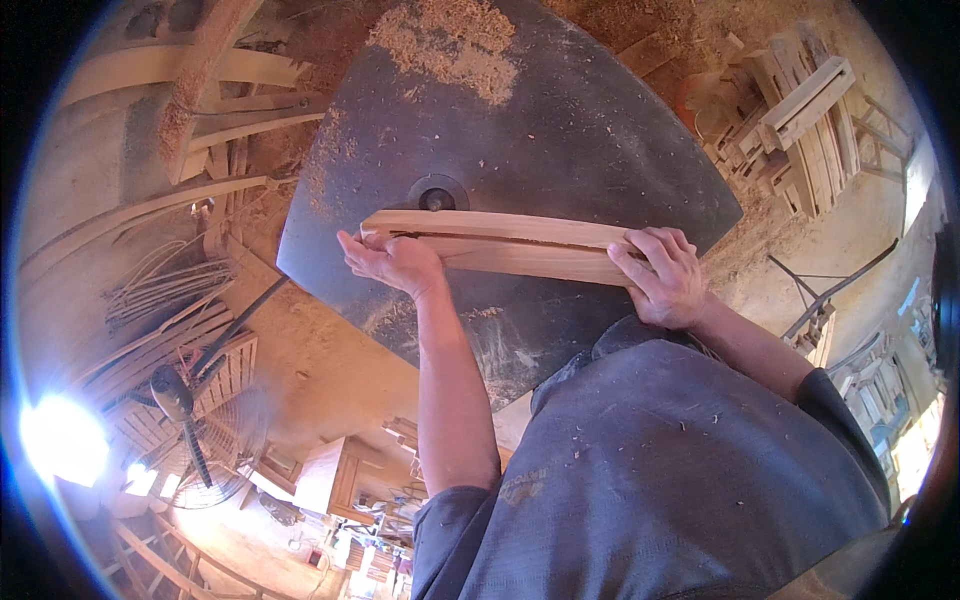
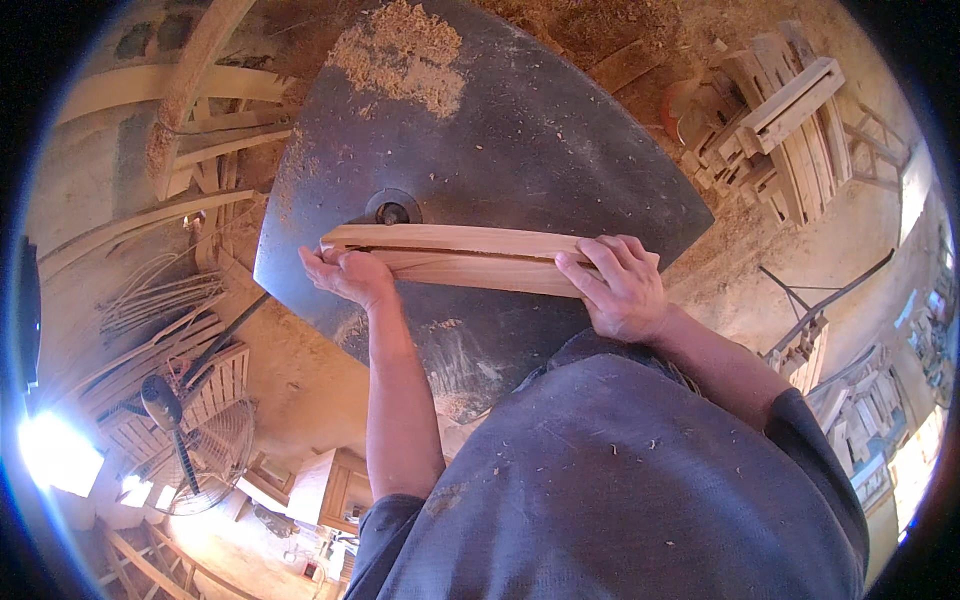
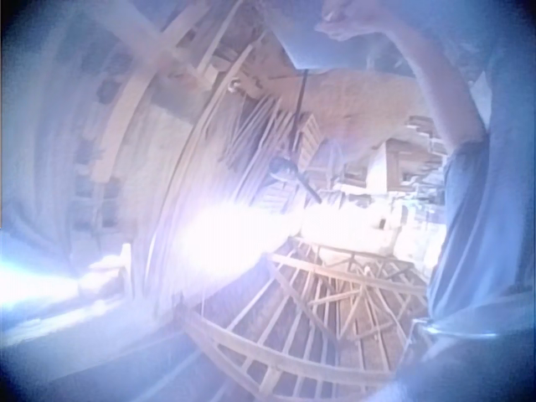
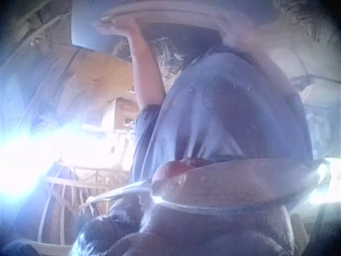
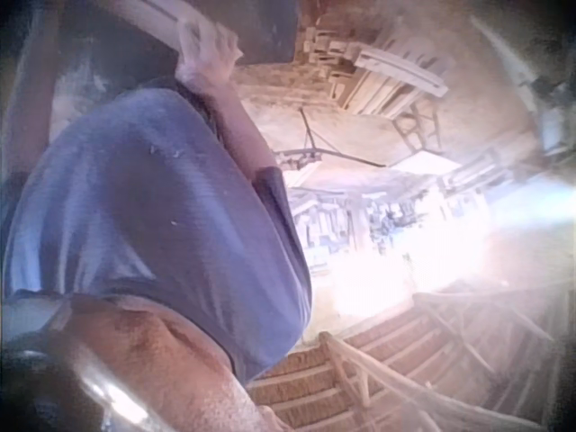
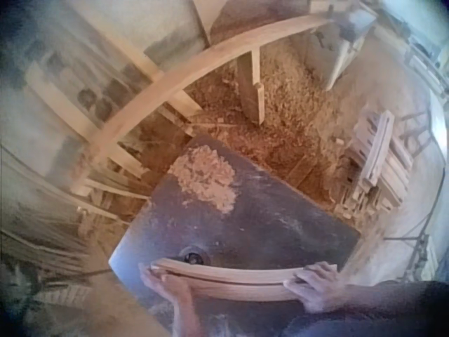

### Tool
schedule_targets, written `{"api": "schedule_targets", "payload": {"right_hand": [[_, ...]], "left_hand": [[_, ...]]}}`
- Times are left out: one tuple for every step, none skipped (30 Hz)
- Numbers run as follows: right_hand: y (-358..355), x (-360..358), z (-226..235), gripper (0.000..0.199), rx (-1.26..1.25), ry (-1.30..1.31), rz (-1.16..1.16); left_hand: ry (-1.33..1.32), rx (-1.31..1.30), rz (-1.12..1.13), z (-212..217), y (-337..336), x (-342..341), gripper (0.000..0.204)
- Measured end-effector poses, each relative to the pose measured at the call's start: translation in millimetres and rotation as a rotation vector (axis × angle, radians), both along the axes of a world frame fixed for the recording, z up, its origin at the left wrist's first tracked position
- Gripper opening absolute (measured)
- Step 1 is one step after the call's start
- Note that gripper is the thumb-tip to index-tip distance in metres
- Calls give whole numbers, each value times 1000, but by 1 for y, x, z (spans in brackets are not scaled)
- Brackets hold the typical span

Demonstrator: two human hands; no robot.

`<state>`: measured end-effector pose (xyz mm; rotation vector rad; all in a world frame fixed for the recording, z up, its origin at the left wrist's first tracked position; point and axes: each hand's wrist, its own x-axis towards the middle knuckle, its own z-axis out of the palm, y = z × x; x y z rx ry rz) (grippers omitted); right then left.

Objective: The person uses a table-mounted router to smooth and shape the edges of several wooden furniture components, then stacks the finished pieces on a wooden pallet.

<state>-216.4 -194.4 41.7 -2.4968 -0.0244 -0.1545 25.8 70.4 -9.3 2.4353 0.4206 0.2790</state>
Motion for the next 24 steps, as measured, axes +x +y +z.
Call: {"api": "schedule_targets", "payload": {"right_hand": [[3, 5, -1, 65, -4, -3, 4], [6, 11, -2, 66, -9, -7, 7], [9, 17, -2, 66, -14, -10, 11], [12, 23, -3, 64, -8, -12, 16], [16, 31, -3, 62, -3, -14, 21], [20, 39, -3, 61, 2, -16, 26], [23, 48, -3, 58, 5, -46, 51], [28, 58, -5, 56, 4, -75, 73], [32, 67, -6, 54, 5, -102, 97], [36, 77, -8, 52, 9, -120, 119], [41, 86, -11, 50, 8, -139, 133], [46, 94, -13, 49, 8, -158, 148], [51, 103, -12, 46, 14, -158, 166], [57, 111, -14, 45, 20, -171, 174], [62, 120, -16, 44, 28, -184, 182], [68, 128, -18, 43, 39, -198, 194], [74, 136, -19, 43, 38, -207, 214], [80, 142, -19, 42, 37, -216, 233], [83, 148, -22, 41, 23, -215, 229], [88, 155, -23, 41, 28, -224, 248], [95, 161, -26, 41, 47, -213, 274], [100, 167, -28, 41, 59, -220, 303], [105, 174, -31, 41, 70, -226, 326], [111, 179, -33, 41, 80, -233, 349]], "left_hand": [[-1, -16, 8, 0, 4, 5, 57], [-2, -33, 15, -1, 8, 9, 57], [-3, -49, 23, -2, 13, 14, 57], [-28, -79, 31, -3, 18, 20, 58], [-54, -109, 39, -5, 23, 27, 58], [-79, -140, 46, -8, 31, 34, 58], [-98, -221, 60, -14, 46, 41, 59], [-116, -305, 71, -26, 65, 49, 60], [-133, -388, 84, -33, 81, 57, 61], [-152, -418, 115, -35, 93, 63, 61], [-171, -453, 137, -38, 100, 70, 62], [-190, -487, 161, -41, 109, 76, 62], [-205, -515, 184, -40, 121, 80, 62], [-216, -549, 198, -41, 129, 86, 61], [-227, -581, 213, -40, 138, 92, 61], [-248, -674, 237, -41, 153, 100, 60], [-273, -773, 263, -41, 169, 108, 59], [-299, -871, 289, -43, 181, 108, 59], [-211, -472, 231, -32, 160, 109, 61], [-241, -471, 279, -33, 170, 108, 61], [-272, -471, 326, -32, 181, 112, 61], [-301, -472, 373, -35, 195, 115, 61], [-295, -372, 344, -36, 208, 116, 61], [-288, -372, 365, -40, 219, 113, 61]]}}
